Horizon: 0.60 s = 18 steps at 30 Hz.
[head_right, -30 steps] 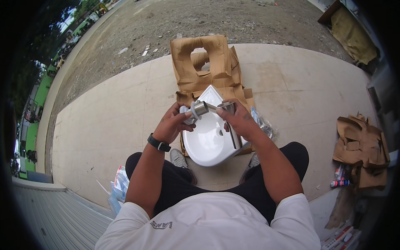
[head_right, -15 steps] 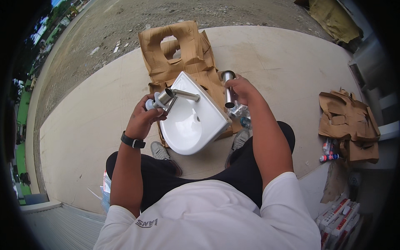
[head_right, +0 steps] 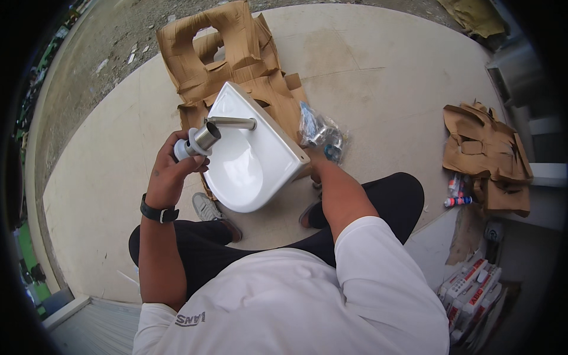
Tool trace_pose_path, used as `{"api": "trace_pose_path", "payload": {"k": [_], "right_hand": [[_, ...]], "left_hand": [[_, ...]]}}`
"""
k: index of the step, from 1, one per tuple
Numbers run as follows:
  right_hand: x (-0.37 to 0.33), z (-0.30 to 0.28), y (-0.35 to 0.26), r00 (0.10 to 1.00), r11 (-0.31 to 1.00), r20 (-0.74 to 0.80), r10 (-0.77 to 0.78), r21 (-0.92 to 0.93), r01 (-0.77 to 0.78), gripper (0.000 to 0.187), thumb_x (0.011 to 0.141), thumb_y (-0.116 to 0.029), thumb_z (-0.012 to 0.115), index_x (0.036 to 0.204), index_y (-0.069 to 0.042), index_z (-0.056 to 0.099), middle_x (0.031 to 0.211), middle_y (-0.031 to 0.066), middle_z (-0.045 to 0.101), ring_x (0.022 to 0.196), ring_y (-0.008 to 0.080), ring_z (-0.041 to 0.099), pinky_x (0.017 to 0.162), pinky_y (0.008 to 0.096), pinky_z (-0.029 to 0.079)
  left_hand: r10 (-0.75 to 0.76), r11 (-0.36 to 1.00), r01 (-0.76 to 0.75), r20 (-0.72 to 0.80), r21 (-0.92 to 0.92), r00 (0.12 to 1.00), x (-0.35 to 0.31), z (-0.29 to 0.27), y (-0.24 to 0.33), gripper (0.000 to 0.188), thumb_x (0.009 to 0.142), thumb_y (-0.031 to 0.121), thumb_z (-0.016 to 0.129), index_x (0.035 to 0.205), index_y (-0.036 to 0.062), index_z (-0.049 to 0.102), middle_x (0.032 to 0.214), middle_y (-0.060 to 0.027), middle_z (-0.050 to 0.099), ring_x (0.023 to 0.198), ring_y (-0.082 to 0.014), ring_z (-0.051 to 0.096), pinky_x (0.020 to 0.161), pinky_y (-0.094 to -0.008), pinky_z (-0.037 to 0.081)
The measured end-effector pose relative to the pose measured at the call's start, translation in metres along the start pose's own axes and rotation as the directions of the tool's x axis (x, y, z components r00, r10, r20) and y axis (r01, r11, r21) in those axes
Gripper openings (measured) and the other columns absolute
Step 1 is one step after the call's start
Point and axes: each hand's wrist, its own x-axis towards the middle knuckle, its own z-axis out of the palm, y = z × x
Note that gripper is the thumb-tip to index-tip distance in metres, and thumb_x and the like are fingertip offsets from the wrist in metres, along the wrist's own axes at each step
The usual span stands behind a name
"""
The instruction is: The person sits on the floor and assembles a bathroom sink and faucet. They insert a metal pipe into the sink, attach the faucet body, and secure it with a nut. The person then unpacks a drain assembly from a plastic bag and attaches it to the sink.
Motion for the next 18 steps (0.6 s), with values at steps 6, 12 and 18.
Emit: {"api": "trace_pose_path", "payload": {"k": [6,12,18], "right_hand": [[0.068,0.065,0.014,0.991,0.988,0.035,0.126,0.084,-0.129,0.044,0.093,-0.022,0.064,0.135,-0.01,0.069,0.143,0.0176,0.063,0.134,0.0331,0.06,0.113,0.0406,0.047],[0.02,-0.023,0.031,0.989,0.999,-0.137,0.047,0.019,-0.045,0.045,0.091,-0.026,0.067,0.129,-0.002,0.07,0.141,0.0207,0.064,0.128,0.0354,0.064,0.107,0.0427,0.051],[-0.169,-0.149,-0.027,0.653,0.541,-0.703,-0.283,0.445,0.714,0.072,0.086,-0.037,0.079,0.142,0.0,0.054,0.139,0.0249,0.061,0.127,0.0345,0.063,0.105,0.0455,0.051]], "left_hand": [[-0.029,0.999,0.028,0.058,0.014,0.998,0.006,0.002,0.002,0.054,0.083,0.011,0.074,0.131,-0.0034,0.055,0.101,-0.0124,0.07,0.088,-0.0176,0.07,0.084,-0.0319,0.058],[0.035,0.991,-0.045,0.08,0.127,0.996,0.005,-0.003,0.005,0.052,0.084,0.013,0.076,0.13,-0.0011,0.056,0.105,-0.0117,0.064,0.091,-0.0164,0.059,0.083,-0.0314,0.05],[0.183,0.972,-0.204,0.166,0.116,0.969,-0.001,-0.006,-0.002,0.046,0.086,0.011,0.078,0.125,0.0028,0.056,0.097,-0.0044,0.063,0.083,-0.0099,0.061,0.074,-0.0285,0.052]]}}
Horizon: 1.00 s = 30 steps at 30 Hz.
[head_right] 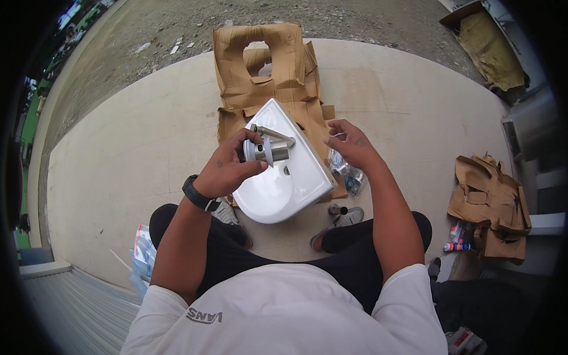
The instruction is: The person sits on the floor and assembles a bathroom sink and faucet. They insert a metal pipe into the sink, attach the faucet body, and secure it with a nut. The person then unpacks a drain assembly from a plastic bag and attaches it to the sink.
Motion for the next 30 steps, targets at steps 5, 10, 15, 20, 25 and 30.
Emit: {"api": "trace_pose_path", "payload": {"k": [5,10,15,20,25,30], "right_hand": [[-0.081,0.046,-0.114,0.793,0.802,0.147,-0.591,0.006,0.597,0.08,0.077,-0.02,0.089,0.145,-0.011,0.048,0.137,0.0168,0.058,0.131,0.0353,0.057,0.109,0.0467,0.048],[-0.094,0.073,-0.13,0.679,0.666,0.052,-0.733,-0.149,0.731,0.053,0.076,-0.007,0.082,0.123,-0.006,0.057,0.122,0.0168,0.062,0.117,0.034,0.063,0.099,0.0417,0.051],[-0.101,0.075,-0.123,0.724,0.717,0.008,-0.69,-0.134,0.684,0.047,0.075,-0.004,0.08,0.116,-0.003,0.057,0.108,0.0158,0.063,0.1,0.034,0.067,0.085,0.0408,0.053],[-0.108,0.072,-0.125,0.692,0.686,-0.033,-0.721,-0.171,0.707,0.048,0.076,-0.005,0.08,0.116,-0.006,0.054,0.103,0.0146,0.061,0.091,0.0322,0.066,0.078,0.0399,0.053],[-0.109,0.065,-0.119,0.769,0.783,-0.217,-0.602,0.029,0.621,0.04,0.084,-0.009,0.076,0.117,-0.007,0.053,0.101,0.0109,0.061,0.089,0.0188,0.065,0.074,0.0325,0.053],[-0.101,0.07,-0.105,0.994,0.574,-0.068,-0.09,0.812,0.107,0.026,0.095,-0.015,0.064,0.118,-0.006,0.055,0.103,0.0073,0.062,0.091,0.0162,0.065,0.076,0.0292,0.054]], "left_hand": [[-0.007,0.984,0.028,0.117,-0.177,0.993,-0.009,0.008,0.002,0.047,0.084,0.015,0.078,0.122,0.0024,0.055,0.091,-0.008,0.067,0.075,-0.0148,0.067,0.067,-0.0289,0.053],[-0.051,0.928,0.128,0.223,-0.349,0.974,-0.022,0.013,0.01,0.043,0.088,0.015,0.077,0.123,0.0055,0.054,0.094,-0.0045,0.067,0.079,-0.011,0.067,0.071,-0.0275,0.054],[-0.046,0.923,0.126,0.22,-0.363,0.974,-0.028,0.015,0.012,0.04,0.089,0.016,0.077,0.121,0.0065,0.055,0.086,-0.0038,0.067,0.07,-0.0113,0.065,0.065,-0.0249,0.051],[-0.033,0.91,0.11,0.194,-0.4,0.98,-0.027,0.012,0.008,0.037,0.09,0.016,0.077,0.118,0.0065,0.054,0.086,-0.0054,0.067,0.068,-0.011,0.064,0.059,-0.0235,0.049],[-0.141,0.762,0.247,0.219,-0.599,0.966,-0.024,-0.012,0.008,0.039,0.09,0.022,0.08,0.117,0.0054,0.057,0.087,-0.0045,0.065,0.071,-0.0135,0.068,0.054,-0.0249,0.053],[-0.091,0.891,0.12,0.087,-0.438,0.992,-0.026,-0.002,0.013,0.044,0.085,0.013,0.082,0.119,0.0067,0.054,0.093,-0.0049,0.065,0.074,-0.0122,0.063,0.061,-0.0267,0.051]]}}
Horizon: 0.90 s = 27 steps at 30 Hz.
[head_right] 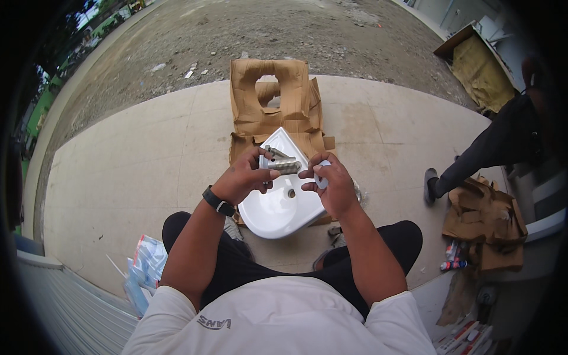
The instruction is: The person sits on the floor and assembles a bathroom sink and faucet. They insert a metal pipe into the sink, attach the faucet body, and secure it with a nut. The person then unpacks a drain assembly from a plastic bag and attaches it to the sink.
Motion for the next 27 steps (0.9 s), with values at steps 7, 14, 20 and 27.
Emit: {"api": "trace_pose_path", "payload": {"k": [7,14,20,27], "right_hand": [[0.006,-0.007,0.01,0.988,0.908,0.151,-0.042,-0.407,0.101,0.046,0.09,-0.02,0.076,0.128,-0.003,0.055,0.113,0.0098,0.061,0.106,0.017,0.06,0.09,0.0324,0.051],[-0.004,0.002,0.006,0.984,0.811,0.17,-0.049,-0.569,0.138,0.058,0.088,-0.019,0.084,0.134,0.0,0.053,0.121,0.0095,0.061,0.106,0.0148,0.061,0.096,0.0311,0.051],[0.001,-0.01,-0.003,0.967,0.856,0.254,-0.025,-0.493,0.152,0.046,0.09,-0.02,0.08,0.129,-0.003,0.06,0.112,0.0091,0.066,0.101,0.0145,0.062,0.089,0.0312,0.052],[0.016,-0.028,-0.007,0.966,0.803,0.256,-0.03,-0.57,0.175,0.047,0.09,-0.026,0.079,0.126,-0.002,0.061,0.109,0.0092,0.067,0.098,0.0136,0.061,0.085,0.0294,0.051]], "left_hand": [[0.02,0.993,-0.032,0.099,0.118,0.995,-0.004,0.002,0.004,0.058,0.078,0.008,0.087,0.125,0.0047,0.054,0.099,-0.005,0.069,0.082,-0.0116,0.066,0.074,-0.0274,0.055],[0.025,0.993,-0.043,0.156,0.109,0.987,0.0,0.0,-0.004,0.061,0.08,0.008,0.087,0.13,0.0036,0.053,0.104,-0.0057,0.07,0.09,-0.0121,0.068,0.083,-0.0283,0.056],[0.166,0.944,-0.2,0.147,0.261,0.975,0.005,0.004,-0.012,0.069,0.08,0.008,0.086,0.139,0.0048,0.051,0.13,-0.0075,0.059,0.112,-0.0158,0.061,0.094,-0.0321,0.054],[0.156,0.949,-0.178,0.102,0.259,0.982,0.01,0.008,-0.013,0.07,0.081,0.01,0.087,0.139,0.0033,0.049,0.135,-0.0085,0.053,0.115,-0.0196,0.059,0.099,-0.0377,0.054]]}}
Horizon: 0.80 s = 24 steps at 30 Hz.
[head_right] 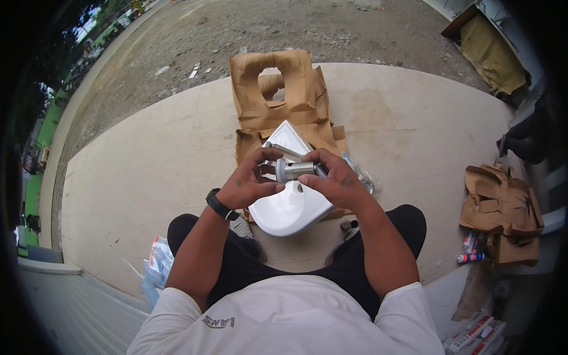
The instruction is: The person sits on the floor and assembles a bathroom sink and faucet. They insert a metal pipe into the sink, attach the faucet body, and secure it with a nut. The person then unpacks a drain assembly from a plastic bag and attaches it to the sink.
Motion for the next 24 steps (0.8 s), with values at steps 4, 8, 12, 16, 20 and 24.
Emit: {"api": "trace_pose_path", "payload": {"k": [4,8,12,16,20,24], "right_hand": [[0.005,0.001,0.011,0.998,0.998,0.015,0.053,0.023,-0.053,0.048,0.089,-0.028,0.08,0.126,-0.003,0.062,0.105,0.0091,0.067,0.095,0.0124,0.061,0.081,0.0285,0.05],[0.005,0.002,0.022,0.998,0.993,0.033,0.059,0.103,-0.062,0.047,0.09,-0.029,0.08,0.126,-0.004,0.063,0.104,0.0079,0.068,0.089,0.01,0.061,0.076,0.0267,0.05],[0.005,0.003,0.03,1.0,0.998,-0.01,-0.005,0.055,0.006,0.046,0.092,-0.027,0.079,0.127,-0.002,0.061,0.103,0.0064,0.068,0.087,0.0089,0.061,0.074,0.0257,0.05],[0.005,0.001,0.033,0.999,0.989,-0.035,0.018,0.146,-0.012,0.044,0.094,-0.025,0.076,0.128,-0.002,0.06,0.106,0.0065,0.067,0.09,0.008,0.061,0.074,0.0253,0.05],[0.006,0.0,0.036,0.995,0.969,-0.018,0.102,0.229,-0.096,0.04,0.097,-0.025,0.074,0.128,-0.003,0.061,0.106,0.0056,0.066,0.09,0.008,0.061,0.072,0.0257,0.051],[0.008,-0.004,0.036,0.97,0.838,-0.096,0.226,0.526,-0.143,0.045,0.098,-0.031,0.073,0.131,-0.004,0.059,0.104,0.0043,0.065,0.088,0.0098,0.062,0.07,0.0263,0.052]], "left_hand": [[-0.005,1.0,0.006,-0.028,0.017,1.0,0.002,0.0,-0.006,0.071,0.079,0.013,0.088,0.138,0.0028,0.05,0.132,-0.0096,0.055,0.113,-0.0205,0.061,0.095,-0.0379,0.058],[0.004,1.0,-0.004,-0.003,-0.021,1.0,0.006,0.002,-0.012,0.065,0.082,0.008,0.085,0.137,0.0015,0.052,0.125,-0.0085,0.06,0.111,-0.016,0.061,0.098,-0.0342,0.052],[-0.033,0.998,0.032,0.008,0.062,0.999,0.016,0.007,-0.016,0.062,0.082,0.008,0.086,0.136,0.001,0.054,0.125,-0.0087,0.062,0.114,-0.0161,0.061,0.1,-0.0342,0.051],[0.052,0.993,-0.047,-0.036,0.111,0.998,0.024,0.011,-0.02,0.062,0.081,0.015,0.087,0.135,0.0025,0.059,0.12,-0.0076,0.065,0.107,-0.0165,0.063,0.092,-0.0337,0.054],[0.039,0.999,-0.04,-0.047,-0.004,0.998,0.026,0.014,-0.024,0.063,0.079,0.02,0.089,0.133,0.0034,0.061,0.117,-0.0062,0.066,0.101,-0.0166,0.064,0.089,-0.0344,0.055],[0.072,0.989,-0.064,-0.054,0.131,0.996,0.027,0.011,-0.024,0.062,0.079,0.019,0.089,0.132,0.0035,0.061,0.116,-0.0056,0.066,0.101,-0.0166,0.064,0.089,-0.0339,0.055]]}}
